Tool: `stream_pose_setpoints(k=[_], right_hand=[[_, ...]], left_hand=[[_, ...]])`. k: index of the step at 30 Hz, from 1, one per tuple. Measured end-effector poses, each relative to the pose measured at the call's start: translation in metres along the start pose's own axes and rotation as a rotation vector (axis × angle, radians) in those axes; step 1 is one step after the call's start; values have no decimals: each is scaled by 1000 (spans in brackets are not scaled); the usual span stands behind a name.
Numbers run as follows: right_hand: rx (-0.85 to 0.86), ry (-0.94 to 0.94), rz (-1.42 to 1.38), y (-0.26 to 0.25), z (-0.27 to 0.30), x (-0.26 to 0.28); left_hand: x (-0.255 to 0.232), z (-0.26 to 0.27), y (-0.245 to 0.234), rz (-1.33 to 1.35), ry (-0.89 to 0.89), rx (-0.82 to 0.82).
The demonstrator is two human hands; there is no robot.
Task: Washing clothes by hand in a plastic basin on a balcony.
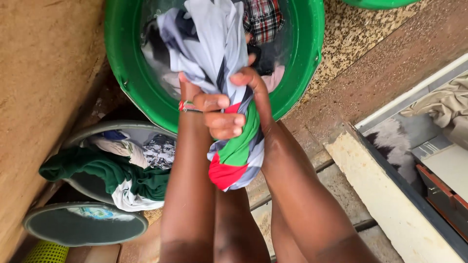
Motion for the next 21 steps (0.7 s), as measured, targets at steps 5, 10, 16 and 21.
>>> stream_pose_setpoints(k=[5,10,16,21], right_hand=[[84,-192,-82,6,0,-6],[-228,-145,47,-5,-9,-16],[-609,-109,805,-20,-16,-29],[-780,-102,1140,-47,-17,-23]], left_hand=[[-11,10,-38,-833,442,-343],[-42,3,-27,-1043,410,-402],[-56,-15,24,-1022,-148,-472],[-49,-11,13,-1140,-246,-511]])
Point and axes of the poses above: each hand's wrist, its own z-axis away from the middle knuckle, its own y-axis out of the palm, x = y × z, the point moved 3 cm from there along -z, towards the middle knuckle, and after that the axes turned 13 degrees about x, right-handed, at the moved point
